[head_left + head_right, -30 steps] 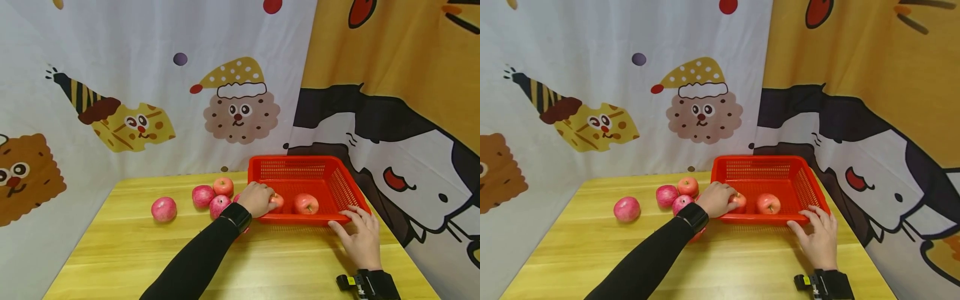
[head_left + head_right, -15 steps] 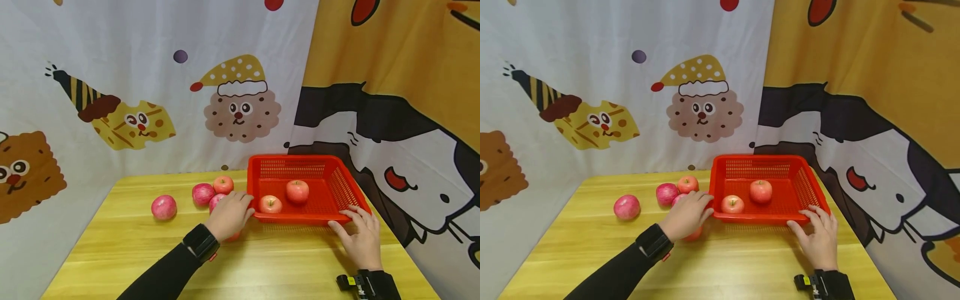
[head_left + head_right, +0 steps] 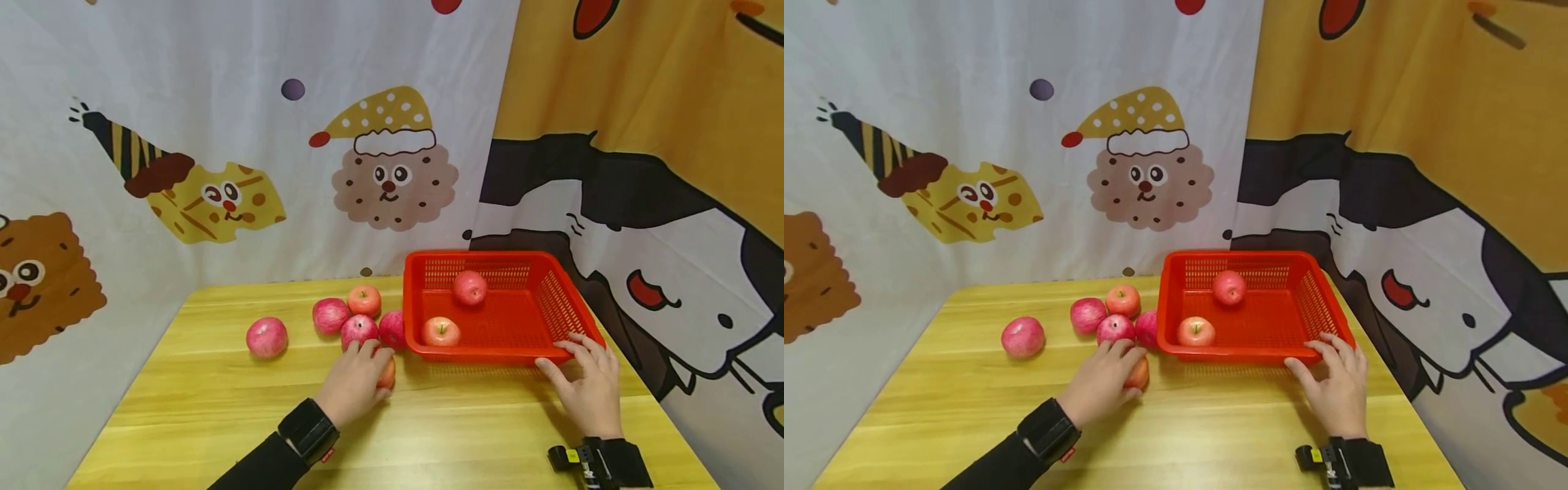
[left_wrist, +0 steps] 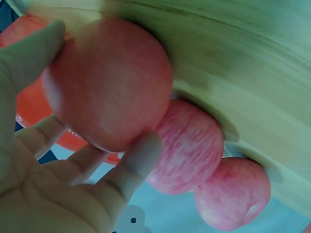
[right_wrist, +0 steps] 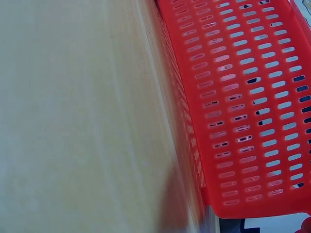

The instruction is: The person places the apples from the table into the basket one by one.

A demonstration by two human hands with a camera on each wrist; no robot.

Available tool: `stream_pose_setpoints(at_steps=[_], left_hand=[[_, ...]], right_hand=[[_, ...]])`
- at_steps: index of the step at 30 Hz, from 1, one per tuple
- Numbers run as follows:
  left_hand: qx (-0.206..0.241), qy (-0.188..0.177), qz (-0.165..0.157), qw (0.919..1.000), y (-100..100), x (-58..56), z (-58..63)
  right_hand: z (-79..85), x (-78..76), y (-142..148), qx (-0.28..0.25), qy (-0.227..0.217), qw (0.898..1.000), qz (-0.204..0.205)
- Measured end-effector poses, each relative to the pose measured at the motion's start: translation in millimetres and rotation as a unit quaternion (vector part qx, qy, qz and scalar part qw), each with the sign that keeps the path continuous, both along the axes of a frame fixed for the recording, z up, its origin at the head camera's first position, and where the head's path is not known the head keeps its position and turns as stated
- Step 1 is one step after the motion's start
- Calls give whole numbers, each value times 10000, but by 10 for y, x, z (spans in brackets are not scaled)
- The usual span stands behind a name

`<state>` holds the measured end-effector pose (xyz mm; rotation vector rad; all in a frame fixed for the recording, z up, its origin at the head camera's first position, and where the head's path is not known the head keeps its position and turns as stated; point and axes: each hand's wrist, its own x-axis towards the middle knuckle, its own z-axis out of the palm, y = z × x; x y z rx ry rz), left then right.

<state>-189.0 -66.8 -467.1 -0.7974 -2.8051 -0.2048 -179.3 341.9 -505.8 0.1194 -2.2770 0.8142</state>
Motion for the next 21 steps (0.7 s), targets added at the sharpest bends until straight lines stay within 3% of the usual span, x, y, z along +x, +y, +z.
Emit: stream_pose_setpoints(at_steps=[7, 10, 12, 15, 18, 21], left_hand=[[306, -762, -43, 9966, -60, 18, -26], [496, -996, -74, 9938, -116, 38, 44], [677, -969, -114, 9929, -143, 36, 171], [1003, -559, -145, 9933, -105, -36, 462], [1354, -251, -154, 9903, 64, -225, 717], [1530, -349, -159, 9875, 310, -467, 807]], right_hand=[[-8, 6, -9, -50, -17, 10000, -7], [-16, 0, -19, -34, -13, 10000, -8], [-20, -2, -23, -24, -32, 10000, 1], [-12, -7, -15, -3, -10, 10000, 58], [3, -9, 0, 5, -3, 10000, 63], [-3, -1, -5, -2, -42, 10000, 9]])
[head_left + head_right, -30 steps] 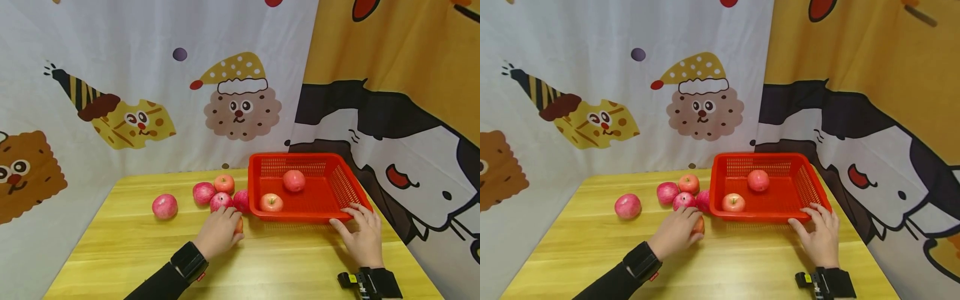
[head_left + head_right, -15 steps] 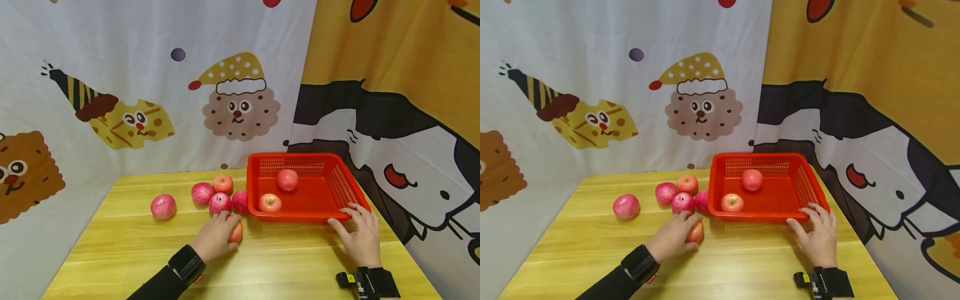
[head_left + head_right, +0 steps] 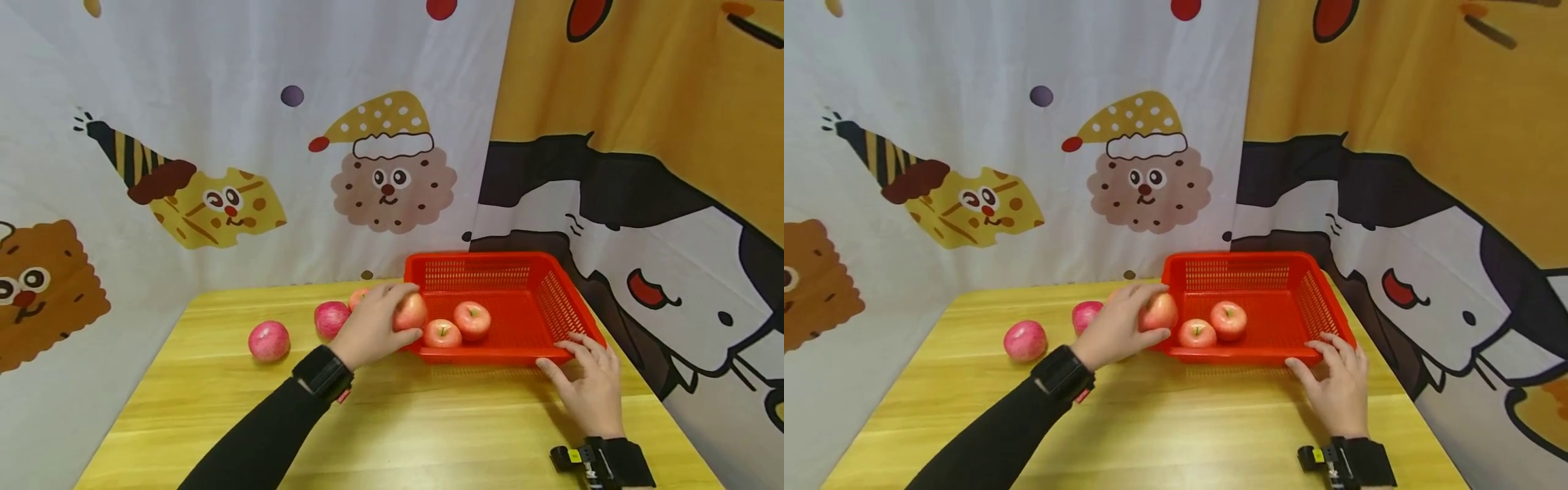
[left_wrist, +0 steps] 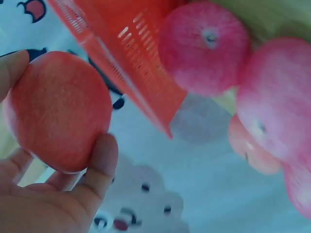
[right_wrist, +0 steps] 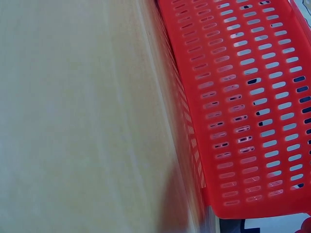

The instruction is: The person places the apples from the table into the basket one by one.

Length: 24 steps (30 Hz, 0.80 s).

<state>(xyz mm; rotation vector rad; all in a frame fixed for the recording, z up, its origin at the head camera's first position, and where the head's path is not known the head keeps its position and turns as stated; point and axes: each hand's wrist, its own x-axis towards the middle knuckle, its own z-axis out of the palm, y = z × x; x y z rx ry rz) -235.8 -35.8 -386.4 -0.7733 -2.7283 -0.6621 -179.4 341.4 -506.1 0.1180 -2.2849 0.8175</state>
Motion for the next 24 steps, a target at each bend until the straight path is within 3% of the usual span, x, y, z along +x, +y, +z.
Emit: stream_pose_setpoints(at_steps=[4, 8, 15, 20, 24], left_hand=[[-192, -223, -36, 9996, 319, -319, -100], [-680, -173, 35, 9975, 521, -518, -264], [-1519, 302, 387, 9872, 673, -700, -480], [-2206, 214, 454, 9741, 709, -766, -584], [-2305, 98, 403, 9722, 731, -800, -620]], right_hand=[[-35, -3, -28, 33, -72, 10000, -38], [-58, -6, -55, 16, -155, 9999, -24], [-17, 4, -60, -34, -140, 9999, -22], [6, 12, -55, -129, -196, 9997, -69], [3, 15, -45, -221, -303, 9992, -158]])
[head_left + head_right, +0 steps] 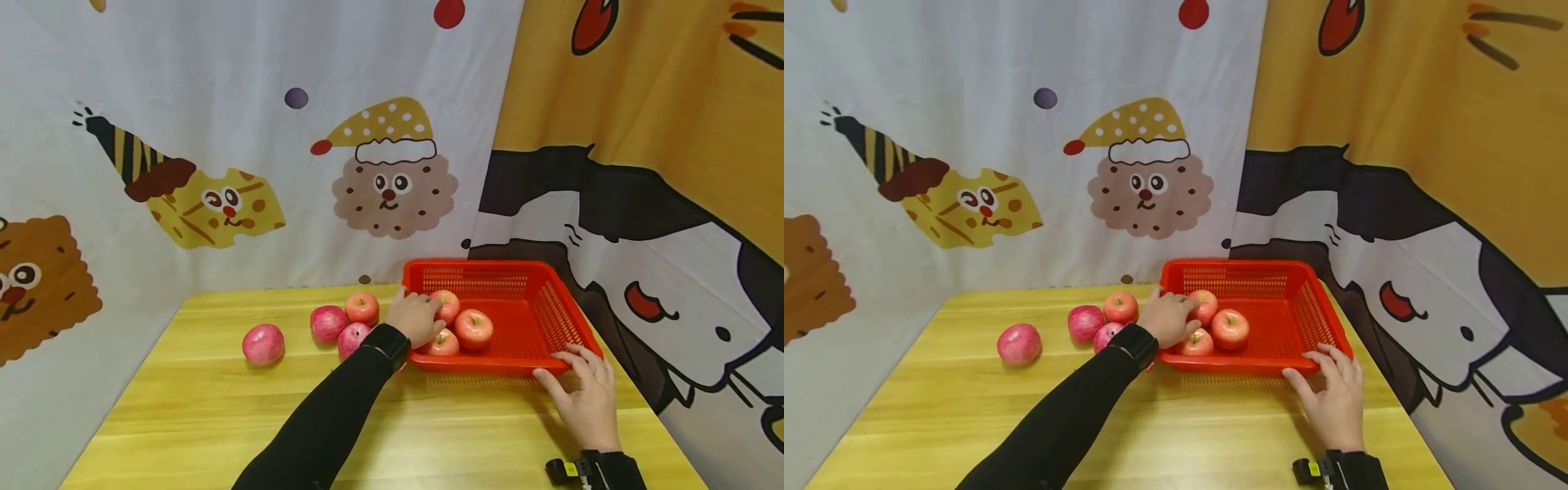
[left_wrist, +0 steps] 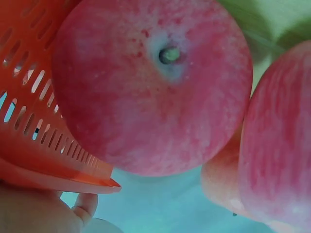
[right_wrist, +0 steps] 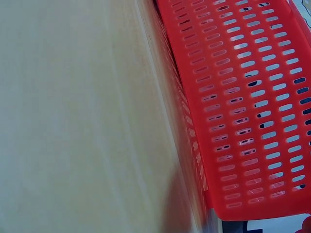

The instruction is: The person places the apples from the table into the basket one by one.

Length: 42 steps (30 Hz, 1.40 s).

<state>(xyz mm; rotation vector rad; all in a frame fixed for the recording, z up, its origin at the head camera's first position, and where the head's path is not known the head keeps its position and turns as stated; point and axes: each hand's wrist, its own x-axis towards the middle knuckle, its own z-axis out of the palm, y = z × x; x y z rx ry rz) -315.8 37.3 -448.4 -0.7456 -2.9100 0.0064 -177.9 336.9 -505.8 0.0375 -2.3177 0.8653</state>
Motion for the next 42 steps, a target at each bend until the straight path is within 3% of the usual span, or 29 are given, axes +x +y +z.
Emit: stream_pose_setpoints(at_steps=[6, 9, 14, 16, 20, 24, 27, 29, 34, 42], left_hand=[[207, 53, -82, 9997, -3, 35, -15], [615, 62, -219, 9978, -68, 74, 21], [1636, -214, -86, 9863, -395, 145, 107], [1822, -372, 43, 9825, -572, 189, 131], [1480, -395, 61, 9882, -891, 332, 111], [702, 146, -184, 9973, -1097, 524, 4], [333, 521, -286, 9977, -1177, 622, -92], [275, 582, -282, 9975, -1220, 674, -129], [678, 218, -115, 9974, -1354, 818, -141], [1192, -875, 334, 9884, -1531, 1019, -204]], right_hand=[[-50, 39, 2, -97, -145, 9998, -97], [-64, 54, 5, -80, -115, 9998, -114], [-58, 52, 17, -21, -97, 9999, -67], [-43, 50, 24, -38, -134, 9999, -46], [-11, 46, 45, -41, -105, 9999, -26], [2, 25, 65, 7, 9, 10000, 8], [-6, 12, 69, 3, 32, 10000, -10], [-17, 9, 60, -12, 18, 10000, -32], [-34, 3, 29, -22, 47, 10000, 14], [-29, -9, 31, -29, 77, 9999, 133]])
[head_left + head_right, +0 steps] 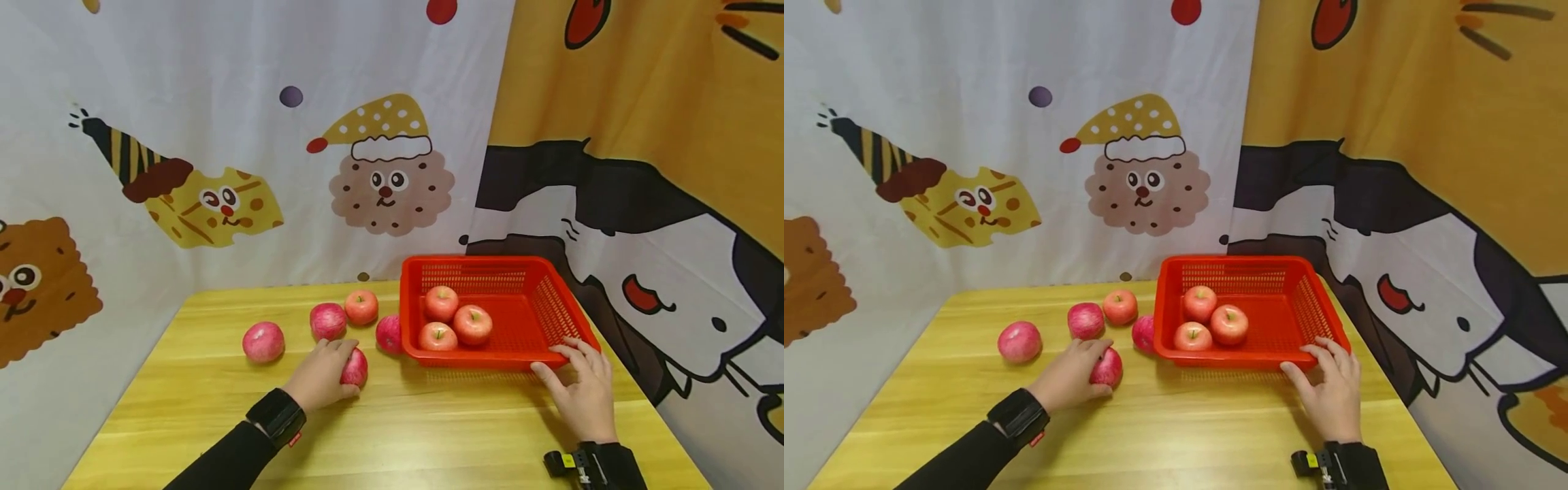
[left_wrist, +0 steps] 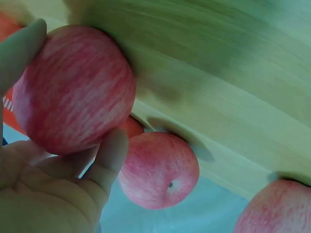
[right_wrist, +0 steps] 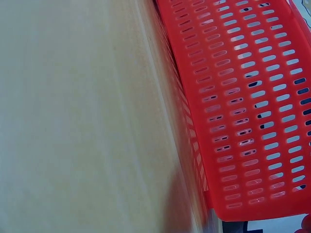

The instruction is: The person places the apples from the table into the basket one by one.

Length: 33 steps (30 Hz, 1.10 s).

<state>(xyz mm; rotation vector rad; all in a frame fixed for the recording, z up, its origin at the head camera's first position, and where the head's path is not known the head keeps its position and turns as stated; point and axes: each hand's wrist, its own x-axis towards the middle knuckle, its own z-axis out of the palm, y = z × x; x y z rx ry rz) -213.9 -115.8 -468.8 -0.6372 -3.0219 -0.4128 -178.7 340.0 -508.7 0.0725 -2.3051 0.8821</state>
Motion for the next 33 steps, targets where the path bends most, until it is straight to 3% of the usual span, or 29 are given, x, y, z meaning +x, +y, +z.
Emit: stream_pose_setpoints(at_steps=[7, 11, 13, 16, 18, 21, 26, 33], left_hand=[[394, 15, -138, 9991, 17, 20, 84], [1119, 401, -12, 9929, 209, -74, 356], [1513, 594, -9, 9867, 398, -152, 538], [1695, 739, -186, 9826, 737, -295, 721], [1563, 688, -344, 9847, 959, -401, 753], [1097, 502, -471, 9916, 1216, -563, 681], [200, 332, -295, 9988, 1414, -750, 508], [-608, 1176, -190, 9910, 1535, -870, 466]], right_hand=[[-18, -1, 7, 12, -121, 9999, -61], [-16, 9, 25, 13, -181, 9998, -40], [-10, 4, 41, 27, -152, 9999, -43], [-14, -6, 57, 63, -90, 9999, -92], [-28, -6, 51, 63, -63, 9999, -106], [-59, 3, 23, 53, -66, 9999, -107], [-74, 24, -25, 68, -138, 9999, -42], [-29, 16, -8, -54, -181, 9998, -64]])
